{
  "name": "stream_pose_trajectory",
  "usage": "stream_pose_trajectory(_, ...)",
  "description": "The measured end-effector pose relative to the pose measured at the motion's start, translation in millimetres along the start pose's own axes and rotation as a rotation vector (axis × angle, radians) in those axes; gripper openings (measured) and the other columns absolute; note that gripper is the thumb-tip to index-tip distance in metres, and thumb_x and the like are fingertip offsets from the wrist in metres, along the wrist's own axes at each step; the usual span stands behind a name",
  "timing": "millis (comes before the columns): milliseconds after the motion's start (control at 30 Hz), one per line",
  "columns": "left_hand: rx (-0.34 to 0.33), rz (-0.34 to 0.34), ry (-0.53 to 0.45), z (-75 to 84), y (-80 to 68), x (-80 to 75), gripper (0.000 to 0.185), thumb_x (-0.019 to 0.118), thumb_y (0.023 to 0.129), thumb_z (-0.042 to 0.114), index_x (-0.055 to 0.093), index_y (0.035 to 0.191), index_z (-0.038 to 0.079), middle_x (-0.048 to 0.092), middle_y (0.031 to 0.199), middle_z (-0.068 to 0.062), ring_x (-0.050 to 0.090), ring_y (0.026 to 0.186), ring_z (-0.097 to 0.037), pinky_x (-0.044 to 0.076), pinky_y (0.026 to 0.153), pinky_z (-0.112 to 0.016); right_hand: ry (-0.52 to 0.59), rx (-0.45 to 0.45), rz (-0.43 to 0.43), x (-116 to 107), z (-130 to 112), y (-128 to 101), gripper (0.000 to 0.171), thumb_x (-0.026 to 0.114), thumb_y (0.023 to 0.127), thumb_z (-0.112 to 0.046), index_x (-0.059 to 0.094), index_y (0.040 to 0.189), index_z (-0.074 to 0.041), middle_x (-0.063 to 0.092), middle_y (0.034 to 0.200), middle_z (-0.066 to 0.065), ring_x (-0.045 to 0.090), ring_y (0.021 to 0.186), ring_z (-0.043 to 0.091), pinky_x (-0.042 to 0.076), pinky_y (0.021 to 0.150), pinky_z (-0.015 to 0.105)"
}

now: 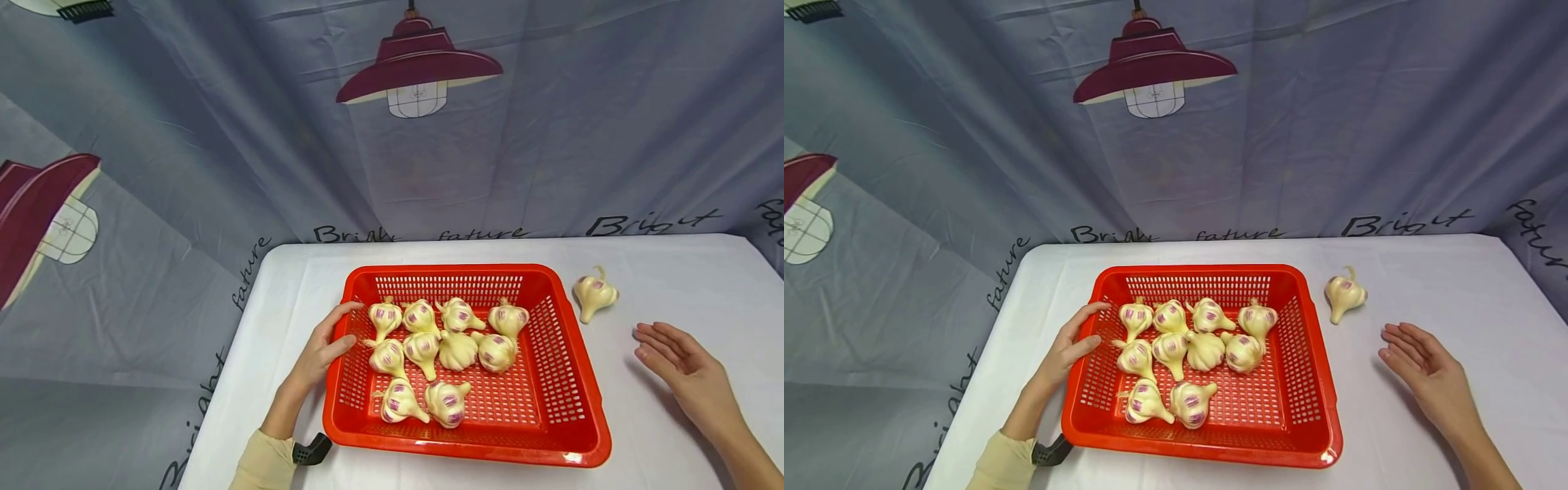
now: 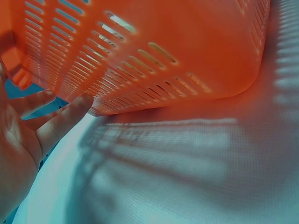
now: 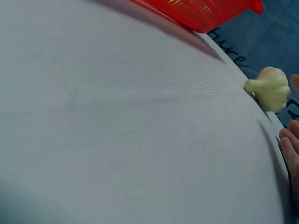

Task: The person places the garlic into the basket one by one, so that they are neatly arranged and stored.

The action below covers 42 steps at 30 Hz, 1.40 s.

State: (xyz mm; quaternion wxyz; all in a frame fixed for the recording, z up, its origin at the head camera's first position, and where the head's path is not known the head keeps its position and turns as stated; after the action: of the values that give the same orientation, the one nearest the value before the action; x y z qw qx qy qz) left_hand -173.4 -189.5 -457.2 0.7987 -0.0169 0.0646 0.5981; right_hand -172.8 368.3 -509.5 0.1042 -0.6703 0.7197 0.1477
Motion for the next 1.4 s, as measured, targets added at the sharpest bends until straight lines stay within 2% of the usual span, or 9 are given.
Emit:
stream_pose_trajectory(133, 0.008, -0.008, -0.016, -0.1, -0.2, 0.3, 0.051, 0.050, 0.096, 0.008, 0.045, 0.146, 0.013, 0.044, 0.143, -0.026, 0.053, 0.115, -0.054, 0.061, 0.077, -0.045, -0.026, -0.001, -0.011, 5.4, -3.7, 11.4, 0.068, 0.067, 0.096, -0.004, 0.033, 0.155, -0.005, 0.053, 0.134, -0.020, 0.053, 0.112, -0.015, 0.043, 0.085, 0.003)
stream_pose_trajectory(300, 0.020, -0.016, -0.023, -1.5, -0.1, 0.6, 0.051, 0.049, 0.096, 0.008, 0.045, 0.147, 0.012, 0.043, 0.144, -0.027, 0.053, 0.116, -0.054, 0.061, 0.078, -0.045, -0.152, 0.053, -0.007, 17.1, -4.9, 26.5, 0.080, 0.070, 0.096, -0.021, 0.024, 0.159, -0.003, 0.046, 0.152, 0.004, 0.046, 0.117, -0.015, 0.039, 0.087, 0.000)
stream_pose_trajectory(433, 0.016, -0.013, -0.020, -0.5, 0.1, 0.8, 0.051, 0.050, 0.096, 0.008, 0.045, 0.147, 0.013, 0.044, 0.144, -0.026, 0.054, 0.116, -0.053, 0.061, 0.077, -0.046, -0.233, 0.068, -0.003, 28.4, -8.9, 39.7, 0.089, 0.071, 0.095, -0.030, 0.017, 0.159, -0.001, 0.033, 0.157, 0.026, 0.040, 0.140, 0.008, 0.032, 0.092, -0.001)
stream_pose_trajectory(667, 0.004, -0.014, -0.027, -2.1, -0.7, -1.1, 0.050, 0.049, 0.097, 0.006, 0.045, 0.147, 0.012, 0.043, 0.142, -0.029, 0.053, 0.114, -0.055, 0.061, 0.077, -0.045, -0.271, 0.068, -0.024, 43.0, -15.3, 62.6, 0.101, 0.074, 0.092, -0.037, 0.010, 0.160, 0.000, 0.024, 0.159, 0.031, 0.025, 0.144, 0.046, 0.022, 0.092, -0.004)
stream_pose_trajectory(833, -0.002, -0.011, -0.032, -2.1, -1.1, -1.3, 0.051, 0.049, 0.096, 0.007, 0.045, 0.147, 0.012, 0.043, 0.142, -0.029, 0.053, 0.114, -0.056, 0.061, 0.077, -0.046, -0.295, 0.070, -0.019, 49.3, -17.1, 72.0, 0.103, 0.075, 0.090, -0.040, 0.011, 0.159, 0.002, 0.023, 0.158, 0.033, 0.026, 0.143, 0.049, 0.024, 0.117, 0.033)
stream_pose_trajectory(900, -0.004, -0.009, -0.030, -1.9, -1.4, -1.1, 0.051, 0.050, 0.096, 0.009, 0.045, 0.147, 0.013, 0.044, 0.142, -0.027, 0.053, 0.114, -0.054, 0.061, 0.077, -0.046, -0.306, 0.077, -0.014, 50.7, -17.3, 73.8, 0.103, 0.074, 0.090, -0.041, 0.012, 0.159, 0.002, 0.023, 0.157, 0.034, 0.027, 0.142, 0.051, 0.026, 0.113, 0.055)
stream_pose_trajectory(1033, -0.006, -0.006, -0.026, -1.4, -1.4, -1.0, 0.051, 0.051, 0.096, 0.010, 0.046, 0.146, 0.014, 0.044, 0.143, -0.025, 0.054, 0.115, -0.053, 0.061, 0.077, -0.047, -0.315, 0.075, -0.001, 51.2, -18.1, 75.6, 0.101, 0.074, 0.090, -0.042, 0.014, 0.159, 0.002, 0.025, 0.156, 0.035, 0.030, 0.139, 0.055, 0.029, 0.106, 0.067)
stream_pose_trajectory(1167, -0.003, -0.005, -0.024, -0.6, -1.0, -1.2, 0.051, 0.051, 0.096, 0.010, 0.045, 0.147, 0.015, 0.044, 0.143, -0.025, 0.053, 0.115, -0.054, 0.061, 0.077, -0.046, -0.309, 0.049, 0.020, 49.5, -19.9, 75.8, 0.095, 0.075, 0.090, -0.038, 0.021, 0.157, 0.002, 0.030, 0.154, 0.034, 0.034, 0.138, 0.054, 0.030, 0.111, 0.058)
stream_pose_trajectory(1400, 0.004, -0.015, -0.024, -1.7, -0.8, -0.5, 0.051, 0.051, 0.097, 0.009, 0.045, 0.147, 0.013, 0.043, 0.145, -0.025, 0.052, 0.117, -0.053, 0.060, 0.079, -0.045, -0.308, 0.013, 0.093, 42.2, -20.8, 75.5, 0.072, 0.077, 0.090, -0.032, 0.046, 0.145, 0.003, 0.051, 0.141, 0.028, 0.049, 0.133, 0.034, 0.034, 0.097, 0.004)
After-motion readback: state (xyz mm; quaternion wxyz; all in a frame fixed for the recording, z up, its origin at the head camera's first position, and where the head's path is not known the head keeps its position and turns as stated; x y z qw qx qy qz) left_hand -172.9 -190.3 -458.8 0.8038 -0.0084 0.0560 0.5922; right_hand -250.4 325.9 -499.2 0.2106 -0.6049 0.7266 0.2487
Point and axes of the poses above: each hand's wrist, its own y-axis towards the middle knuckle, its own x-axis out of the palm, z = x × y, the point moved 9 cm from there along y, towards the middle knuckle
